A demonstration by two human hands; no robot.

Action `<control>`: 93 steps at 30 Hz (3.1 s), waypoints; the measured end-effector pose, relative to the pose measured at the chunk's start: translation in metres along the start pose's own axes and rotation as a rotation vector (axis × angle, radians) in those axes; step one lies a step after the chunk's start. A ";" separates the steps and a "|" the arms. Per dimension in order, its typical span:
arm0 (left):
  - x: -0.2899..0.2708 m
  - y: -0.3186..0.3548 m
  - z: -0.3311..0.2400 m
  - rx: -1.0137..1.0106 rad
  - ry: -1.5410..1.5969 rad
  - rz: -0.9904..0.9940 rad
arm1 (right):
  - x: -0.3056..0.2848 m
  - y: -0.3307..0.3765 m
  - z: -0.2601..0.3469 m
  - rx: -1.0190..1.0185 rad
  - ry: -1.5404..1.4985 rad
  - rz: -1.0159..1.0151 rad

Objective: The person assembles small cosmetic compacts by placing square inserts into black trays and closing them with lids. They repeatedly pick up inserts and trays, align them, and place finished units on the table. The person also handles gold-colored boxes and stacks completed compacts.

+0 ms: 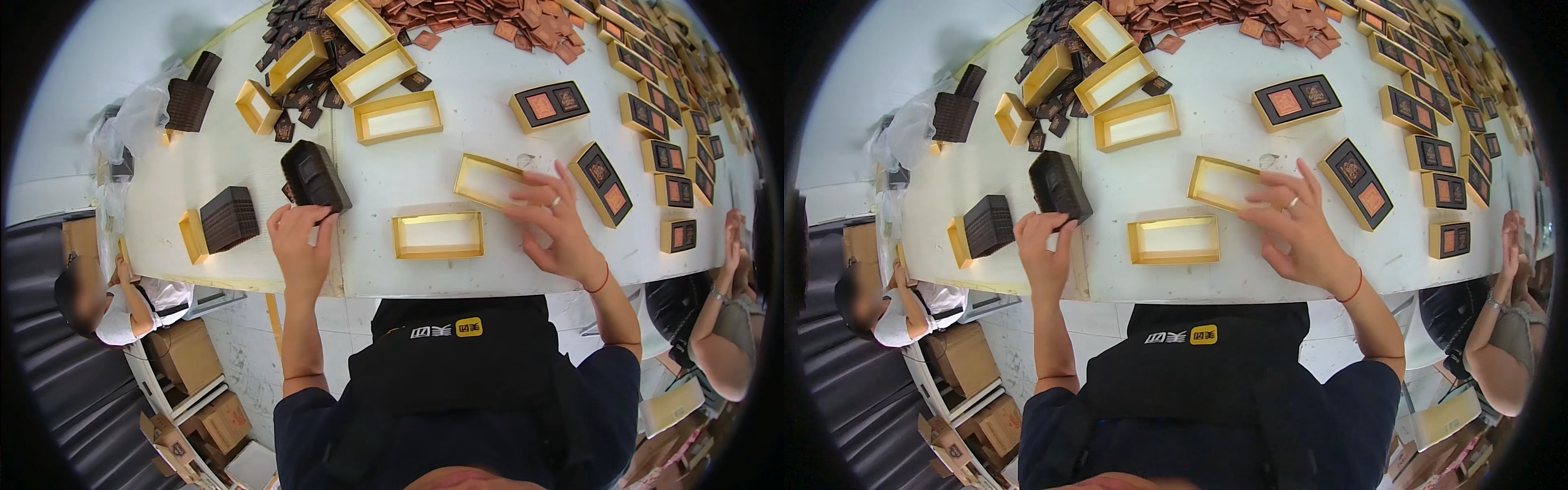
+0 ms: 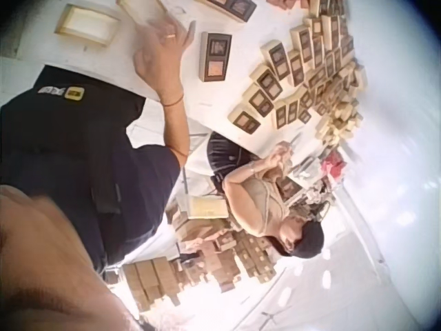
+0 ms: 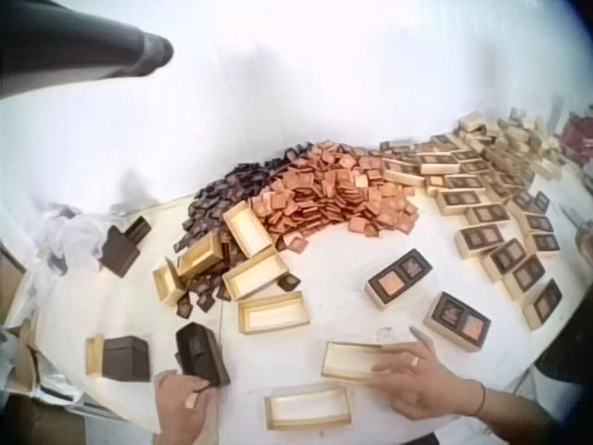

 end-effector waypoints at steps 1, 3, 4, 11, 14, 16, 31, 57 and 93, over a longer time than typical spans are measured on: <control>-0.006 0.004 0.019 -0.154 0.118 -0.033 | -0.010 -0.008 0.006 -0.007 -0.008 -0.028; -0.017 0.022 0.058 -0.468 0.348 -0.106 | -0.026 -0.028 0.020 -0.025 -0.031 -0.077; -0.019 0.015 0.056 -0.580 0.532 -0.181 | -0.025 -0.036 0.026 -0.037 -0.062 -0.076; -0.029 0.022 0.118 -0.881 0.726 -0.472 | 0.020 -0.091 0.072 -0.288 -0.170 -0.025; -0.027 0.006 0.037 -0.866 1.206 -0.319 | 0.026 -0.100 0.095 -0.395 -0.146 -0.104; -0.006 0.018 -0.022 -0.913 1.486 -0.116 | 0.029 -0.098 0.108 -0.471 -0.164 -0.057; 0.157 -0.041 -0.114 0.027 0.742 0.631 | 0.001 -0.038 -0.007 0.087 0.210 0.057; 0.153 -0.021 -0.122 0.219 0.702 0.687 | 0.041 -0.020 -0.018 -0.005 0.219 0.134; 0.103 -0.040 -0.110 -0.153 0.924 0.299 | 0.052 -0.045 0.033 0.564 -1.060 0.007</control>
Point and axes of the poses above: each hand's wrist, its own y-axis away from the middle knuckle, its own x-axis out of the palm, z = x × y, the point moved 9 cm from there along -y, towards the middle knuckle, and after that the axes turned 10 degrees about -z, right-handed, at the moved point
